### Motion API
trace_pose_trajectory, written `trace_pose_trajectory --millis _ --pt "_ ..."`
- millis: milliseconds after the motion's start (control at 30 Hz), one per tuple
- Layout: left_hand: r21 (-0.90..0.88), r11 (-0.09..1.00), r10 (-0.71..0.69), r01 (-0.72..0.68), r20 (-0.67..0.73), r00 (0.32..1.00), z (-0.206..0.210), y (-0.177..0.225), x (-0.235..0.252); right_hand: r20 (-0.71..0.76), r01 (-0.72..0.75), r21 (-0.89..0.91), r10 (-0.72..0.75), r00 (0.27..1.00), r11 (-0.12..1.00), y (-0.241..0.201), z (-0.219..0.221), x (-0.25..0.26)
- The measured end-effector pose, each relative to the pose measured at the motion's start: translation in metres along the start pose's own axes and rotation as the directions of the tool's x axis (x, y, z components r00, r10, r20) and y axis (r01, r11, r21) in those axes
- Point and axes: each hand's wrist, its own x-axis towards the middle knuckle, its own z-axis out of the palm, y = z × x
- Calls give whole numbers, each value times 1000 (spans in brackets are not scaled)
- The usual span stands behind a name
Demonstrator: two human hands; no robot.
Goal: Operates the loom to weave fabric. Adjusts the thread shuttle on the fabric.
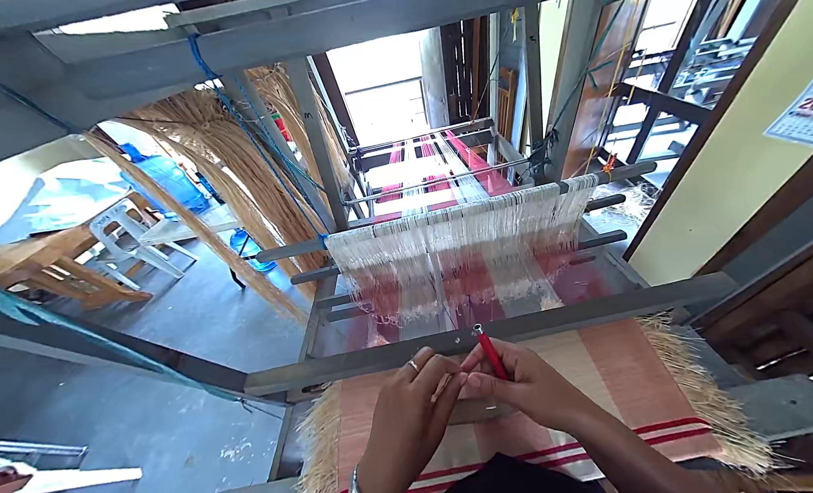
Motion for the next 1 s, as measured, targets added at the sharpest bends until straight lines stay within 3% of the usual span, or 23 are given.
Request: trace_pose_trajectory --millis 167,367,500,633,800,1000 --pt "-259 961 -106 95 -30 994 6 -11 -7 -124 93 -147 -112 986 985 3 5 -2" --pt "-366 926 -101 89 -14 995 4 -8 -14 -215 102 -188 -142 966 977 5 4 -3" --pt "-302 948 -117 104 -25 993 2 -16 -22 -277 88 -142 -124 953 986 2 -3 -7" --pt "9 985 -169 173 -151 974 0 -26 -29 -358 1 -150 -56 932 989 1 -12 -10" --pt "-63 997 29 -36 -119 992 13 0 -17 -217 -4 -147 -29 976 989 4 7 -5" --pt "-44 998 42 -49 -148 988 17 2 -14 -162 -57 44 64 985 997 3 2 -4"
